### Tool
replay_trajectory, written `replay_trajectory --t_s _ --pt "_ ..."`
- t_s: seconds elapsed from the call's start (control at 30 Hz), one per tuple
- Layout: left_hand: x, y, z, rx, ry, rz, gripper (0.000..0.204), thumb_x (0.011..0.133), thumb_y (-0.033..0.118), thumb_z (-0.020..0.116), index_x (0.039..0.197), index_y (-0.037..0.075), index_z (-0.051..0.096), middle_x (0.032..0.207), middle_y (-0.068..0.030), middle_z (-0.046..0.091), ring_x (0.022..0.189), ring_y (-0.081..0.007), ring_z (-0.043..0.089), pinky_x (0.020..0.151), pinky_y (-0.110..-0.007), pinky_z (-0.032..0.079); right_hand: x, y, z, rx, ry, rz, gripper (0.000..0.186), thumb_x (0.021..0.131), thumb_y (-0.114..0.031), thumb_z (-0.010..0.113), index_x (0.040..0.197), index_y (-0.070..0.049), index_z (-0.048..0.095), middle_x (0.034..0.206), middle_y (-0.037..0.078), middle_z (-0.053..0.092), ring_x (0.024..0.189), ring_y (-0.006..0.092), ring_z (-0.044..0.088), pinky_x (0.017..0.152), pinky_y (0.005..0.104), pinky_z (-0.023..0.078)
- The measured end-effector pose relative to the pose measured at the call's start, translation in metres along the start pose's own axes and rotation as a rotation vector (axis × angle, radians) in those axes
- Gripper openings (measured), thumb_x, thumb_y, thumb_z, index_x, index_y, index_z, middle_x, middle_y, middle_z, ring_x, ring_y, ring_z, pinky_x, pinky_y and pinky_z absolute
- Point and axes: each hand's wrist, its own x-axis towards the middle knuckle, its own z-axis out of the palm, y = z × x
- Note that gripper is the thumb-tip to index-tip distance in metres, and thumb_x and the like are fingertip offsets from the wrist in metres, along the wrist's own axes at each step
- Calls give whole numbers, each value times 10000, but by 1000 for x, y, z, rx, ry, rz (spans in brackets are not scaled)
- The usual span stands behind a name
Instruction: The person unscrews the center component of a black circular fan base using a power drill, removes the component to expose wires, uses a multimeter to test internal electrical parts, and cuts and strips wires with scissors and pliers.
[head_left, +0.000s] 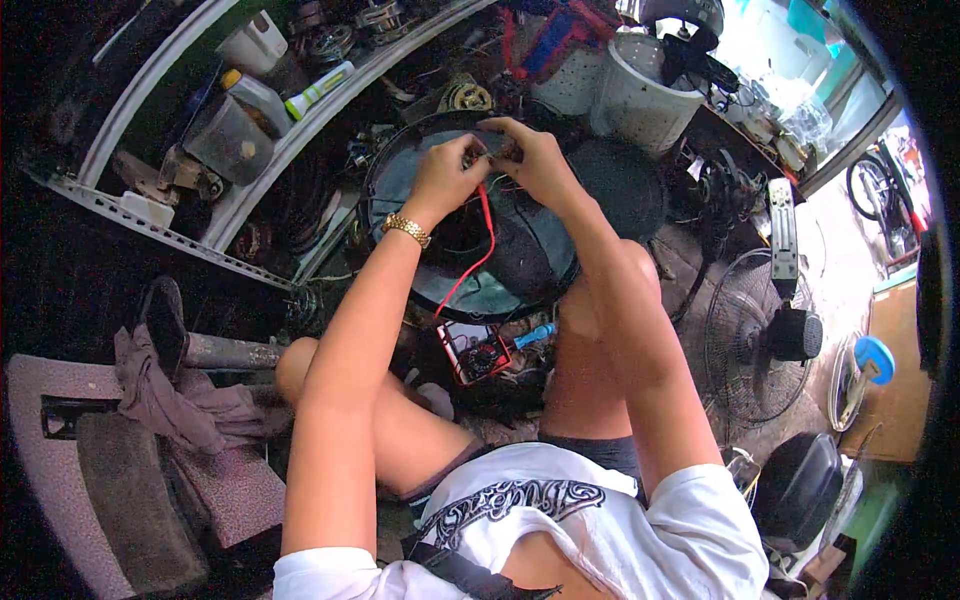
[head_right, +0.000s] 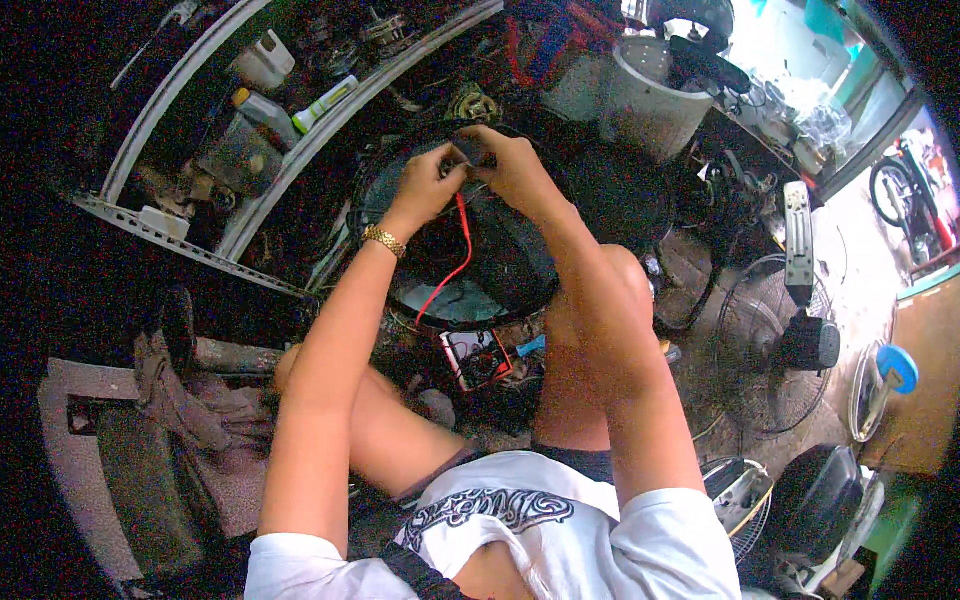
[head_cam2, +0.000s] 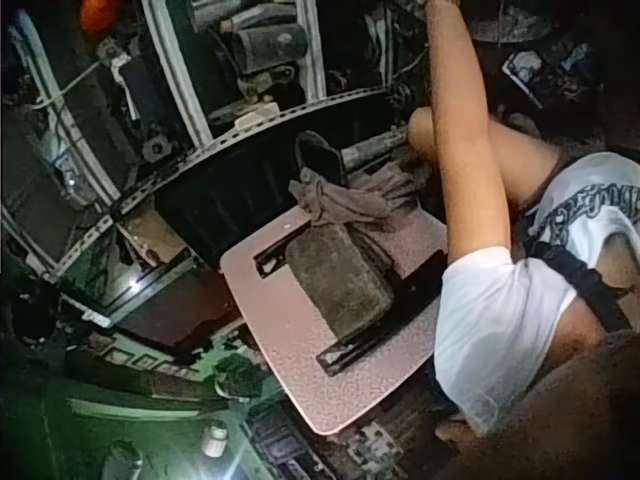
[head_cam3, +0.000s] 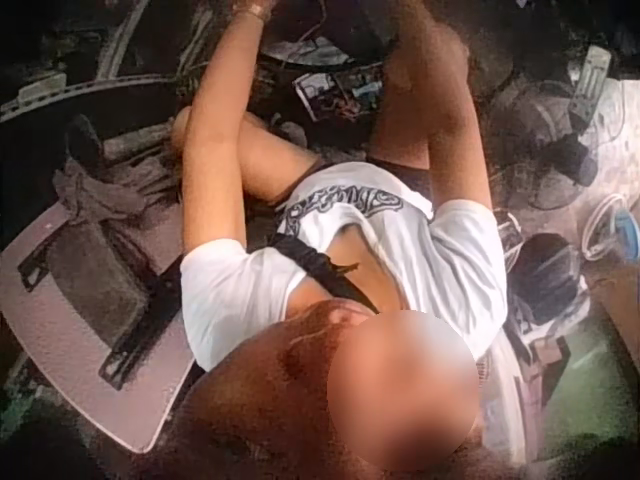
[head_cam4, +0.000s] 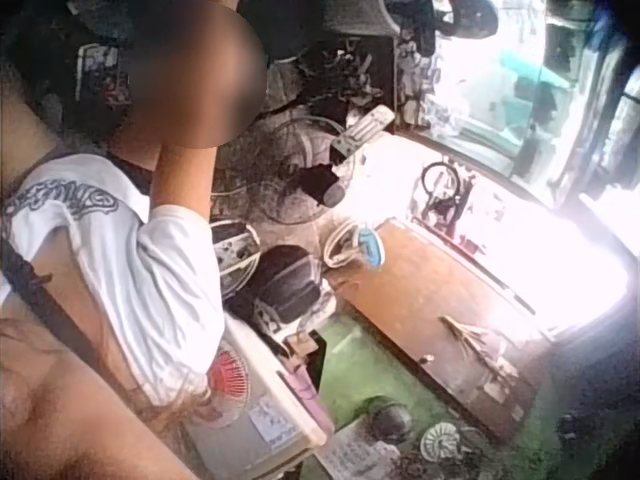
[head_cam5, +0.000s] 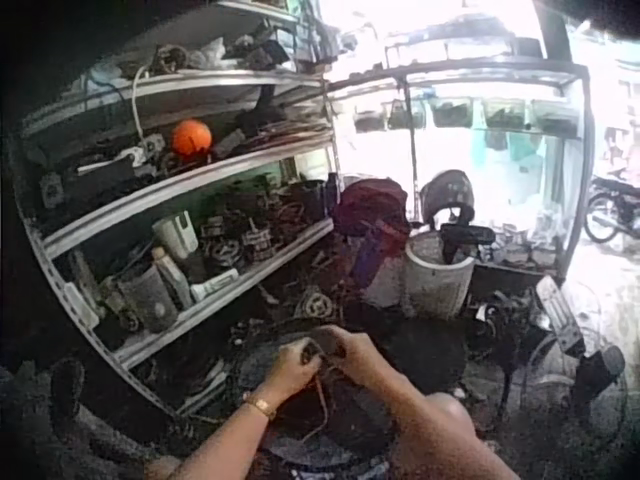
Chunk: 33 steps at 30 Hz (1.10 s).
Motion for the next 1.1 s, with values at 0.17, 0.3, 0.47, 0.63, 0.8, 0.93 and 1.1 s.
replay_trajectory --t_s 0.17,0.3,0.47,0.63,0.8,0.93,1.1 --pt "0 2 8 -24 53 52 230 766 216 610 896 27 631 813 -191 648 727 -329 639 635 -385 484 2 5 -3 -112 -40 -115 546 669 66 657 1186 -62 542 705 121 596 640 122 565 623 297 471" --pt "-2 -10 10 -43 88 38 223 774 216 614 880 21 635 759 -168 643 668 -271 640 610 -358 474 -3 2 3 -89 -68 -98 526 676 91 617 1176 -57 547 733 143 594 620 124 554 609 310 477" --pt "-3 -6 7 -94 39 -22 185 796 196 612 867 27 639 672 -75 583 579 -147 524 545 -297 406 -19 -14 -26 56 15 191 374 814 83 483 1163 -52 507 917 134 611 744 165 578 688 277 467" --pt "2 -11 11 -107 14 -35 162 829 190 588 848 37 636 630 12 532 555 -72 428 512 -245 349 -47 3 -26 33 15 231 231 892 -40 496 1123 -45 480 969 138 610 880 231 596 764 339 460" --pt "4 -19 8 -257 -58 -28 211 839 216 569 832 16 635 649 11 535 604 -68 437 548 -246 362 -50 7 -29 -215 -52 316 240 875 -83 548 1098 -14 494 918 197 627 862 311 624 740 359 463" --pt "8 -27 12 -320 -32 -7 205 840 207 568 840 15 639 670 13 547 628 -66 441 568 -241 365 -52 18 -24 -259 -18 197 207 855 -87 576 1046 -9 553 890 207 630 831 331 625 717 357 467" --pt "10 -21 11 -259 -91 -60 191 846 195 563 848 20 642 713 10 577 665 -64 474 597 -236 386 -51 21 -17 -236 -3 303 208 848 -188 590 1010 -59 606 927 181 645 890 395 602 735 464 475"
